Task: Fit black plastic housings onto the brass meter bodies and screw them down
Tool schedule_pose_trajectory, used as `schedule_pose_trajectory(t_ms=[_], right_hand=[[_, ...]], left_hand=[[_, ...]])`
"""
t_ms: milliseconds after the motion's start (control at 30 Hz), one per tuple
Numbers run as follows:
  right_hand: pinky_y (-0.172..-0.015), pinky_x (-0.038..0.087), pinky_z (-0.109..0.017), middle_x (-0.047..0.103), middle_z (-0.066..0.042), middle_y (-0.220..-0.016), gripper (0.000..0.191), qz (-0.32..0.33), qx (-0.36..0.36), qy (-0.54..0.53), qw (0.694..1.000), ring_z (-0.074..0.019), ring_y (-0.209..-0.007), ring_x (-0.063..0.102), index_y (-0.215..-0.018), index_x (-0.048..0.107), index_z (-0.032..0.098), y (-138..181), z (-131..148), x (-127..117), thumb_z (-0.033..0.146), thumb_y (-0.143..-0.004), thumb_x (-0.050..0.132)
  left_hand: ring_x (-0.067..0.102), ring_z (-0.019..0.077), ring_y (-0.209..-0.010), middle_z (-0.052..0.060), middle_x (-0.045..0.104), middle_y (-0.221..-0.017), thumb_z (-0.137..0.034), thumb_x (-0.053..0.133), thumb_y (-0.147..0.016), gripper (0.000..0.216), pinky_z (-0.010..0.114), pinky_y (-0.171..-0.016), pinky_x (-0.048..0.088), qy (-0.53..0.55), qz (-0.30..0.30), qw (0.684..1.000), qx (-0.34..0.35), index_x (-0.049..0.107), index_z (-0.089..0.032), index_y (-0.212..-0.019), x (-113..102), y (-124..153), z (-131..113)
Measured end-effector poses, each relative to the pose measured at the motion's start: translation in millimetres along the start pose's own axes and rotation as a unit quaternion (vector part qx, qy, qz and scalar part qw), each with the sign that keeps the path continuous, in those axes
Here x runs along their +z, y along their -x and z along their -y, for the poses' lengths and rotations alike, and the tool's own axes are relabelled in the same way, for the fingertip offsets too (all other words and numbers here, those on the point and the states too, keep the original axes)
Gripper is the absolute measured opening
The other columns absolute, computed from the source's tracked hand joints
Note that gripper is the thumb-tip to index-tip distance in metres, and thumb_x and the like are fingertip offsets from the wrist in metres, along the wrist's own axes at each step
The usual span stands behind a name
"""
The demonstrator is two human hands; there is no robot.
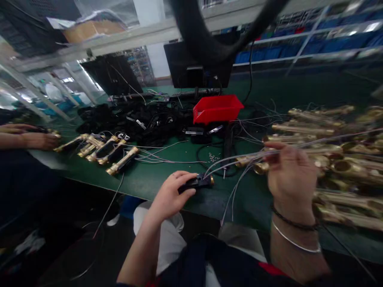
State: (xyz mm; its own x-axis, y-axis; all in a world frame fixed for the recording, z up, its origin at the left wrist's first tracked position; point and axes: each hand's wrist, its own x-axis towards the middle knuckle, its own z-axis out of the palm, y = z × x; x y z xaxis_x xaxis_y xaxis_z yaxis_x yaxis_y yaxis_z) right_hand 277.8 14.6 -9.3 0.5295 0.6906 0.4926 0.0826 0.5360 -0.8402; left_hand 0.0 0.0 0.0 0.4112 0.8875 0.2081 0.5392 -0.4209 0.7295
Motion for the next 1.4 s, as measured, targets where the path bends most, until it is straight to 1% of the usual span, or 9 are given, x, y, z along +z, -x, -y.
schedule_pose_trajectory(t_ms=[100,167,367,500,600,733,1067,1267,1400], right_hand=[[-0.082,0.052,-0.033,0.064,-0.008,-0.112,0.038,0.321,0.054,0.07,0.943,-0.0188,-0.091,0.062,-0.112,0.063,0.021,31.9,9.9,27.3,0.037,-0.078,0.067],[-0.093,0.047,-0.039,0.062,-0.009,-0.116,0.042,0.402,0.06,0.103,0.908,-0.0233,-0.104,0.059,-0.116,0.062,0.02,43.7,12.1,39.3,0.035,-0.077,0.067],[-0.098,0.042,-0.042,0.063,-0.007,-0.116,0.039,0.383,0.101,0.129,0.909,-0.026,-0.109,0.057,-0.116,0.062,0.02,40.1,-2.5,43.8,0.037,-0.081,0.06],[-0.083,0.049,-0.038,0.068,-0.01,-0.102,0.051,0.277,0.222,0.053,0.933,-0.0255,-0.095,0.062,-0.11,0.063,0.015,38.5,-24.7,47.3,0.056,-0.08,0.057],[-0.074,0.05,-0.034,0.069,-0.009,-0.092,0.062,0.217,0.307,-0.037,0.926,-0.0227,-0.084,0.063,-0.108,0.062,0.015,41.0,-39.0,53.8,0.065,-0.07,0.064],[-0.083,0.049,-0.034,0.068,-0.006,-0.091,0.049,0.211,0.356,-0.172,0.894,-0.0196,-0.084,0.062,-0.091,0.066,0.018,43.2,-46.6,56.2,0.054,-0.06,0.078],[-0.08,0.05,-0.032,0.069,-0.002,-0.089,0.05,0.248,0.356,-0.194,0.88,-0.0168,-0.08,0.063,-0.095,0.069,0.02,51.2,-41.5,60.4,0.031,-0.05,0.087],[-0.084,0.049,-0.036,0.065,-0.002,-0.084,0.056,0.195,0.322,-0.179,0.909,-0.019,-0.081,0.062,-0.088,0.065,0.017,54.0,-52.2,73.2,0.04,-0.042,0.088],[-0.076,0.05,-0.032,0.063,-0.001,-0.079,0.053,0.248,0.29,-0.133,0.915,-0.0169,-0.075,0.06,-0.085,0.064,0.017,59.1,-53.5,75.3,0.041,-0.044,0.087]], left_hand=[[0.057,0.0199,-0.1,0.005,0.062,-0.107,-0.013,0.064,-0.076,0.041,0.034,-0.092,0.046,-0.013,0.031,0.999,0.031,0.061,-0.024,-0.115,-3.9,-16.3,-16.0],[0.058,0.0205,-0.101,0.005,0.063,-0.108,-0.013,0.067,-0.074,0.044,0.034,-0.093,0.045,-0.008,0.034,0.998,0.052,0.06,-0.024,-0.115,-5.8,-25.4,-21.0],[0.057,0.0226,-0.11,0.013,0.053,-0.13,-0.03,0.056,-0.084,0.057,0.037,-0.095,0.046,0.164,-0.074,0.983,0.044,0.038,-0.02,-0.137,1.9,-34.0,6.9],[0.061,0.0205,-0.105,0.014,0.058,-0.125,-0.032,0.047,-0.09,0.06,0.039,-0.094,0.047,0.111,-0.135,0.984,-0.023,0.023,-0.018,-0.143,21.0,-26.2,32.2],[0.062,0.0195,-0.103,0.011,0.064,-0.118,-0.024,0.046,-0.09,0.048,0.036,-0.09,0.049,-0.018,-0.103,0.994,0.012,0.037,-0.019,-0.136,37.8,-23.7,34.7],[0.065,0.0198,-0.092,0.008,0.071,-0.1,-0.019,0.045,-0.09,0.026,0.033,-0.084,0.05,-0.159,-0.042,0.984,0.073,0.062,-0.019,-0.109,56.1,-30.4,24.8],[0.064,0.0213,-0.067,0.008,0.068,-0.071,-0.015,0.038,-0.085,0.028,0.03,-0.063,0.049,-0.186,-0.086,0.978,0.043,0.064,-0.016,-0.075,65.5,-50.2,15.9],[0.065,0.0259,-0.081,0.011,0.072,-0.087,-0.035,0.041,-0.083,0.034,0.035,-0.071,0.05,-0.204,-0.115,0.968,0.095,0.069,-0.017,-0.084,45.7,-48.1,45.3],[0.064,0.0253,-0.066,0.008,0.069,-0.065,-0.033,0.044,-0.077,0.031,0.032,-0.061,0.048,-0.22,-0.065,0.973,0.03,0.066,-0.021,-0.059,45.7,-44.8,53.5]])
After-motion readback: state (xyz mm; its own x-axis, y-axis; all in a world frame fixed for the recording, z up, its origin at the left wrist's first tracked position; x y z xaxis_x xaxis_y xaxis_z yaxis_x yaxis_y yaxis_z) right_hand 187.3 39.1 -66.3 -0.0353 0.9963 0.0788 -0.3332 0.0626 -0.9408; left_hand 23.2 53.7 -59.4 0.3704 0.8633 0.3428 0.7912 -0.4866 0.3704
